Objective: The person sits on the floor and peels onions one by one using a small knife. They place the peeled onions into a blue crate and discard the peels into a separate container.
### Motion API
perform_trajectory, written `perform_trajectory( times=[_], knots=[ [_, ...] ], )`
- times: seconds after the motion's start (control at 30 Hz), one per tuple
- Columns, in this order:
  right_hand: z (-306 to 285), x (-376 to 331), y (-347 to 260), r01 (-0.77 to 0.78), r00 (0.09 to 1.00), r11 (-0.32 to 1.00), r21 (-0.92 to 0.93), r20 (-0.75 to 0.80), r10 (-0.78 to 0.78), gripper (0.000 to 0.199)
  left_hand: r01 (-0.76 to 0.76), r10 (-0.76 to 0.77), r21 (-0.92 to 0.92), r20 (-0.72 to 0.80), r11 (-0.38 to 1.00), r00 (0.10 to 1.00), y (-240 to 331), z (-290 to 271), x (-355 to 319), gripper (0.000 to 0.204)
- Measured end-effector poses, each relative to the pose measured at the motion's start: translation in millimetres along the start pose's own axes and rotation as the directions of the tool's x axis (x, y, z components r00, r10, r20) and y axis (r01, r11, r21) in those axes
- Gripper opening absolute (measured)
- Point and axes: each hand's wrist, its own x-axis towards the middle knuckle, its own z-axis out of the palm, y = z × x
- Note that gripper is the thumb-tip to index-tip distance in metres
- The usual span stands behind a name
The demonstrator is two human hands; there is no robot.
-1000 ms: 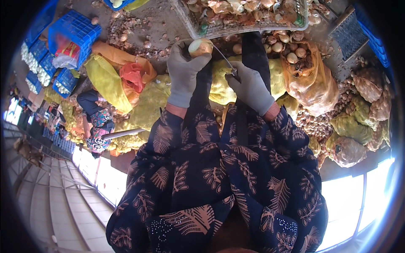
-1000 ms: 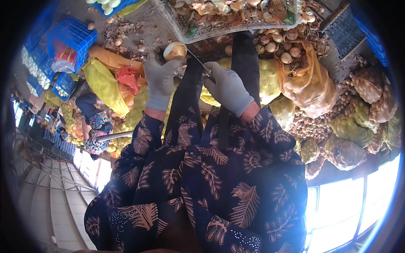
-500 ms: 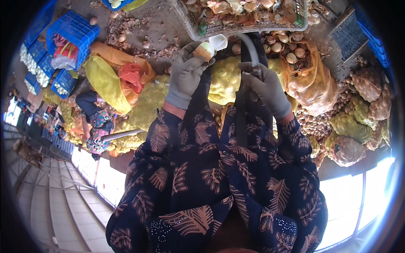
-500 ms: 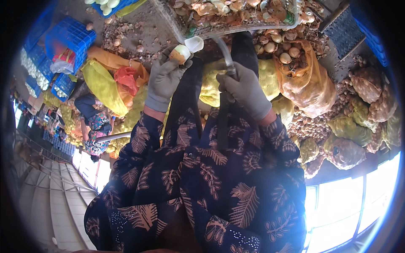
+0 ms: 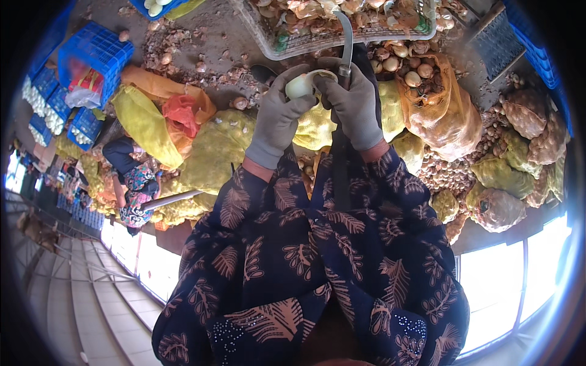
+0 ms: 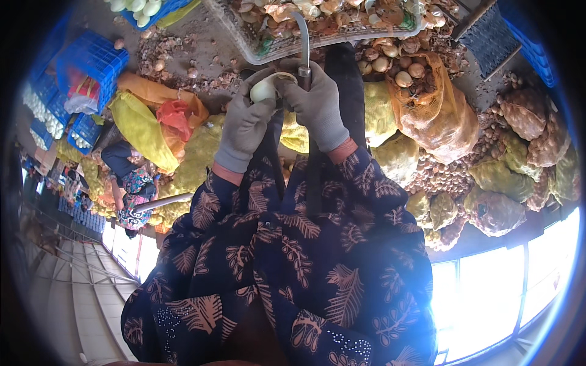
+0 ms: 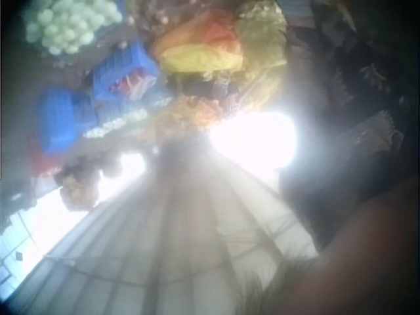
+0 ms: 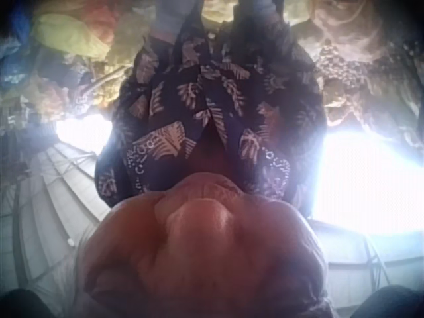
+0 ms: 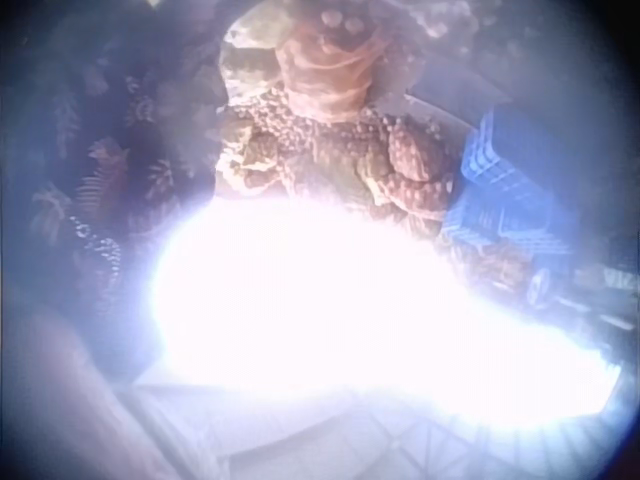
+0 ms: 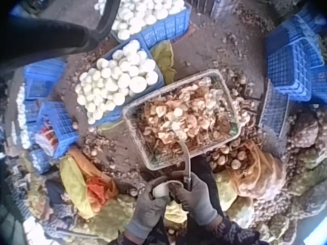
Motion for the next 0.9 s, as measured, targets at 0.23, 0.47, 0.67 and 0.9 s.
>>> perform_trajectory(
  times=[0.23,0.47,0.67,0.9],
  knots=[
    [-46.2,45.0,1.0,0.052,0.987,0.958,-0.281,-0.133,-0.092,0.035,-0.128,0.143,0.184,-0.072,0.975,0.987,9.4,-0.2,9.3,0.06],
    [-30.4,11.4,-17.3,-0.096,0.977,0.959,-0.268,0.156,0.142,0.039,-0.318,0.376,0.631,0.045,0.708,0.926,15.7,10.8,9.0,0.066],
    [-24.9,10.1,-12.4,-0.016,0.97,0.969,-0.248,0.231,0.075,0.033,-0.221,0.289,0.711,0.027,0.667,0.957,11.1,7.2,6.4,0.052],
    [-13.1,11.5,-2.7,0.036,0.998,0.993,-0.114,-0.047,-0.042,0.025,-0.25,0.267,0.456,0.027,0.854,0.963,7.3,23.4,18.4,0.045]
  ],
)
